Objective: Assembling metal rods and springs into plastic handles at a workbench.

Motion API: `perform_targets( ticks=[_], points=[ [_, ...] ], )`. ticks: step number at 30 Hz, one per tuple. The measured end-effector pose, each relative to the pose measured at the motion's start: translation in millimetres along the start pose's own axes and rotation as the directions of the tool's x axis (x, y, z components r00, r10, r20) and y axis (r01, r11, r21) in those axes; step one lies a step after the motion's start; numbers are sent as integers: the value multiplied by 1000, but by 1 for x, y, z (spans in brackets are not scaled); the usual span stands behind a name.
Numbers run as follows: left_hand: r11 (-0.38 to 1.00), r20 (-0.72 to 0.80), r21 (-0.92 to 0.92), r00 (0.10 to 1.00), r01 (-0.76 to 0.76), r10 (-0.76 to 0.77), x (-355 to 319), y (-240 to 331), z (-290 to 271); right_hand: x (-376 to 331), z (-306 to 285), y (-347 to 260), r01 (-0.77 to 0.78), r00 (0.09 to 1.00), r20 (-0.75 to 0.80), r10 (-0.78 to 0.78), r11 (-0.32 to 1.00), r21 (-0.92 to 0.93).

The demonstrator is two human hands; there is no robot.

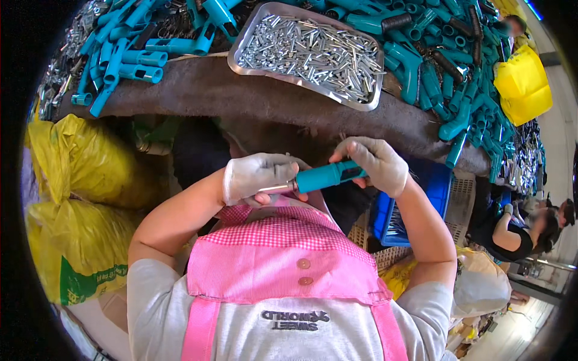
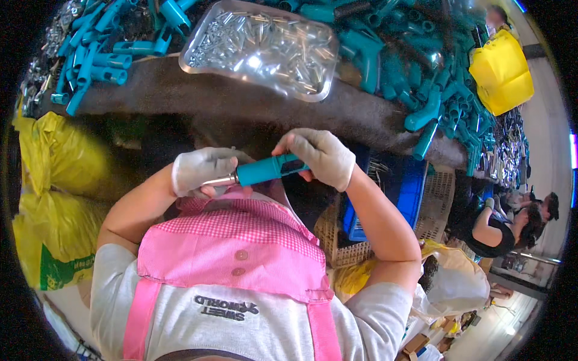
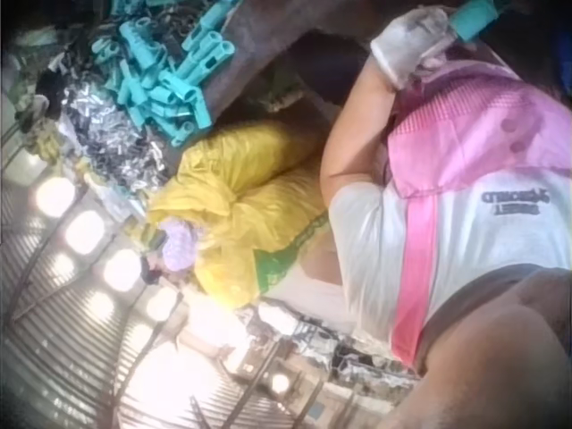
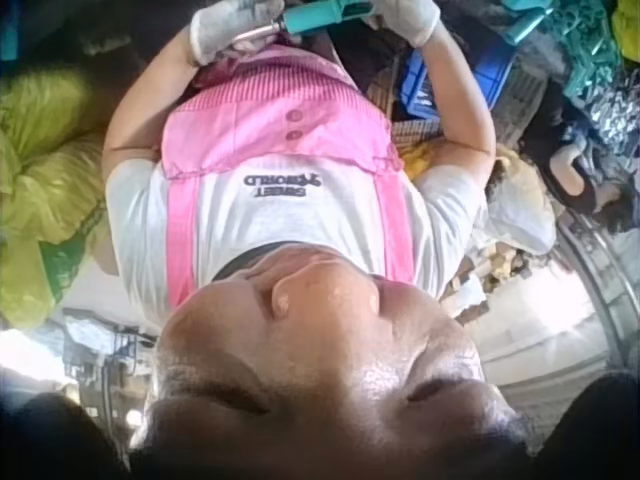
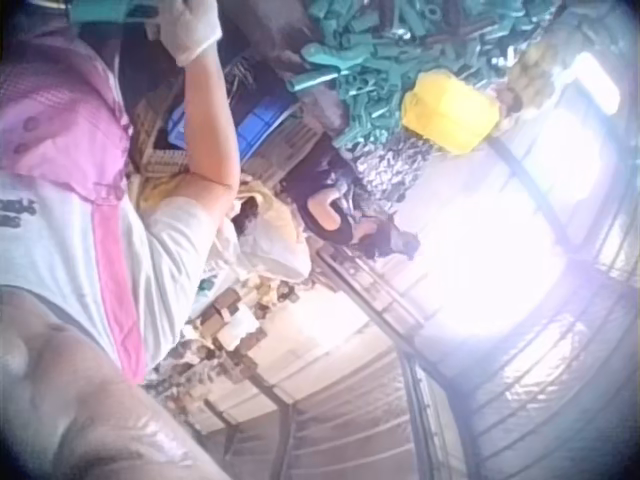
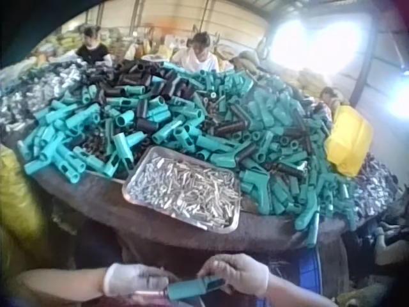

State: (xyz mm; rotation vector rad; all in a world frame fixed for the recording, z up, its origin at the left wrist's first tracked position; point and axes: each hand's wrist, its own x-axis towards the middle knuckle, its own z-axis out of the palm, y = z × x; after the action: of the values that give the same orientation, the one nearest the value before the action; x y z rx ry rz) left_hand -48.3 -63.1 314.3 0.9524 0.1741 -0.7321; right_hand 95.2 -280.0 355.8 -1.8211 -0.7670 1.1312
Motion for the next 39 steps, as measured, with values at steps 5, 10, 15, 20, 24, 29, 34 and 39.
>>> perform_targets(
  ticks=[5, 10, 15, 20, 24, 29, 34, 39],
  points=[
    [1000, -130, -7, 991, 21, -22, 3, -16, -5, 9, 11, 7, 529, 802, 5, -597, 706, -471],
    [996, -214, 19, 973, 90, -84, 1, -13, -1, 11, 23, -20, -324, 946, 16, 325, 939, 118],
    [999, -95, -40, 995, 30, -33, 7, -23, 0, 17, 46, 0, 143, 984, -89, -151, 985, -98],
    [995, -182, -74, 981, 60, -72, 7, -25, 5, 27, 52, 10, -26, 990, -139, 27, 1000, 5],
    [969, -72, -245, 996, 41, -60, 4, -25, 1, 29, 55, -5, -55, 991, -121, 63, 996, 67],
    [959, -114, -273, 992, -83, 54, 1, -31, 0, 34, 39, -8, 224, 974, 21, -225, 945, -238],
    [921, -258, -317, 955, -227, 147, -1, -28, -7, 60, -22, -25, -13, 683, -401, -610, 539, -842],
    [879, -298, -380, 938, -289, 179, 2, -23, -3, 84, -46, -33, -93, 821, -379, -426, 556, -826]
  ],
)
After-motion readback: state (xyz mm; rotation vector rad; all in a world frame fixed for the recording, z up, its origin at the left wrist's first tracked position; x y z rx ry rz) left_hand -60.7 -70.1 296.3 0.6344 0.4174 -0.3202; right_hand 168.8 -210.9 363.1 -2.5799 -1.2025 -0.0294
